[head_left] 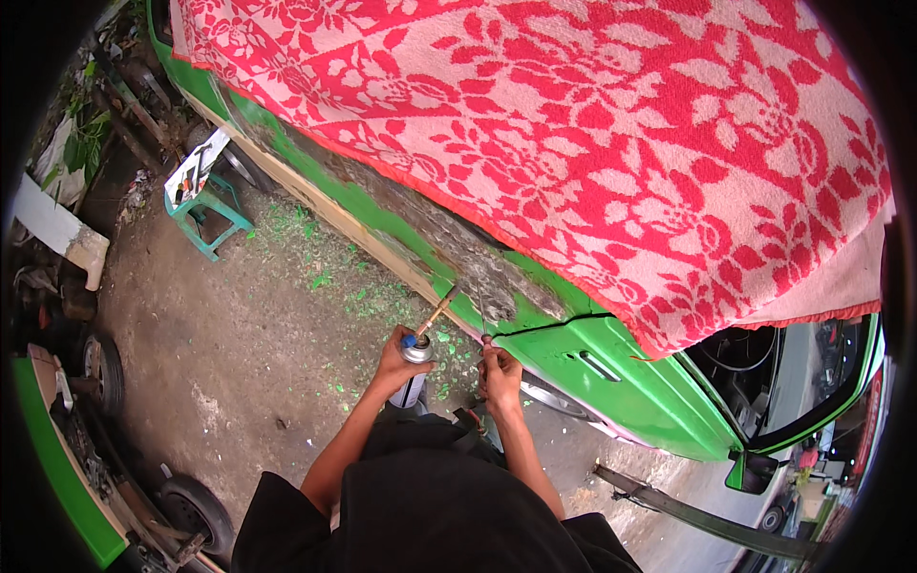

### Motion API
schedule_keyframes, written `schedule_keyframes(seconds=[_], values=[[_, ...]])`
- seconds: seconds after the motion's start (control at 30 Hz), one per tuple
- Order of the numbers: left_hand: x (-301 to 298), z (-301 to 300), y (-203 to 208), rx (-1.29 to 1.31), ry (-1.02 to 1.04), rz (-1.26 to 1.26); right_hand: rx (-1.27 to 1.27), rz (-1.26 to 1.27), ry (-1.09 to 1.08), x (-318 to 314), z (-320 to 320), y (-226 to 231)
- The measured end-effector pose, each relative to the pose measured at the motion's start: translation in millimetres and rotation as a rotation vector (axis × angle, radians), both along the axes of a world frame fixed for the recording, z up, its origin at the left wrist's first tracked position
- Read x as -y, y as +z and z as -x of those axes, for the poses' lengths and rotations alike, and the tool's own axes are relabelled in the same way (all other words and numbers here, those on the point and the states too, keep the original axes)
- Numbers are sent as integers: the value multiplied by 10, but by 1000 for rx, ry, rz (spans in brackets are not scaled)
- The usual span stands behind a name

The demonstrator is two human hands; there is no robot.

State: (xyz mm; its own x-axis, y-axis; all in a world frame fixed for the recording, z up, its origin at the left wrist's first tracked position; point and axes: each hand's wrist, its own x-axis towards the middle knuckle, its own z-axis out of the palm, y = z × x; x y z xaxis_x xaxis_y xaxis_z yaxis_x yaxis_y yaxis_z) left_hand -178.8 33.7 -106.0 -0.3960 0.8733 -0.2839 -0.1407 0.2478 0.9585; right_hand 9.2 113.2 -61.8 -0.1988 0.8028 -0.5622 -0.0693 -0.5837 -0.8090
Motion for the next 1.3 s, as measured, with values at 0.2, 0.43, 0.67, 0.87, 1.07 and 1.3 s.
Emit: schedule_keyframes(seconds=[0.2, 0.43, 0.67, 0.87, 1.07, 1.3], values=[[28, 28, -84, -99, -26, -31, -2, 22, 9, 11, -11, 130], [-5, 22, -118, -96, -48, -21, -25, 21, -4, -2, 75, 59], [17, 61, -249, -116, -9, -10, 1, 31, 39, -77, 48, 4], [146, 178, -115, -109, 107, -5, -2, -24, 36, -51, 34, 50], [224, 235, 36, -88, 182, 37, -21, 17, 93, -193, 244, -59], [313, 185, -57, -102, 168, 35, -3, 29, 67, -153, 5, -50]])
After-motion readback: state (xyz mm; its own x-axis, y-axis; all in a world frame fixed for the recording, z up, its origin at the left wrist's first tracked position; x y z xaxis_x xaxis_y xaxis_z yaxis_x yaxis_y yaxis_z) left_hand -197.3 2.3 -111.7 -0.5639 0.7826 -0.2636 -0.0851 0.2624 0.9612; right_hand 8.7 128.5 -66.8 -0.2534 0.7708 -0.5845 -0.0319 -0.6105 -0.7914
